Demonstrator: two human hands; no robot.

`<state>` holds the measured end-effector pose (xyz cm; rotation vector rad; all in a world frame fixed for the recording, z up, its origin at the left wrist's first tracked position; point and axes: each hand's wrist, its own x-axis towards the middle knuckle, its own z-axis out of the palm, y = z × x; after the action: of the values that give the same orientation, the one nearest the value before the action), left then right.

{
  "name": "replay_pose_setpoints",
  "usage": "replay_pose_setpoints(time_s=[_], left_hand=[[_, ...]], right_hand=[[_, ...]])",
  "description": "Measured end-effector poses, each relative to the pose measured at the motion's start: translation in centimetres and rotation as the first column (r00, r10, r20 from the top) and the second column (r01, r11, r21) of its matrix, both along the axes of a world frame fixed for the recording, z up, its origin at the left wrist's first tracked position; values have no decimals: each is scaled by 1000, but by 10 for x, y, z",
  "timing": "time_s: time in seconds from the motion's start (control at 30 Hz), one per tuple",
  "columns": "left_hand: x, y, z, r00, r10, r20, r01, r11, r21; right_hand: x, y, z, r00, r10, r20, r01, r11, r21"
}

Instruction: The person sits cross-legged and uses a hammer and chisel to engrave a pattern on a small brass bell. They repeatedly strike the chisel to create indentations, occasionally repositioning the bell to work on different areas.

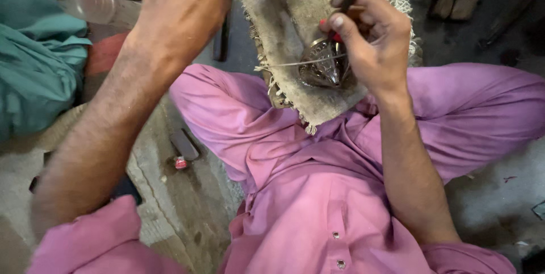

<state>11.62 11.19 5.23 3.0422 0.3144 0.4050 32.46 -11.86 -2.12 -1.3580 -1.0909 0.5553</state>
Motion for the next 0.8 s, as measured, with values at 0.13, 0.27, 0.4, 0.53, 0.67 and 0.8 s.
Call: replay_pose_setpoints(time_s=[0.13, 0.27, 0.4, 0.53, 0.67, 0.8], left_hand=[[-17, -10, -15, 988, 92, 125, -50, 951, -305], [-40, -32, -51, 962, 243, 123, -120, 782, -611], [-51, -52, -81, 940, 335, -68, -279, 633, -722], [-51, -68, -80, 960, 214, -181, -272, 552, -789], [-36, -90, -57, 957, 291, 6, -220, 736, -641], [-5, -138, -32, 975, 160, 156, -88, 916, -392]], right_hand=[[7, -10, -22, 952, -115, -285, 162, 976, 147], [19, -26, -39, 850, -247, -465, 381, 898, 221], [22, -31, -46, 810, -324, -489, 496, 823, 277], [12, -29, -39, 832, -412, -373, 529, 793, 304], [5, -32, -19, 830, -472, -297, 547, 793, 268], [1, -36, 7, 825, -464, -323, 550, 790, 271]])
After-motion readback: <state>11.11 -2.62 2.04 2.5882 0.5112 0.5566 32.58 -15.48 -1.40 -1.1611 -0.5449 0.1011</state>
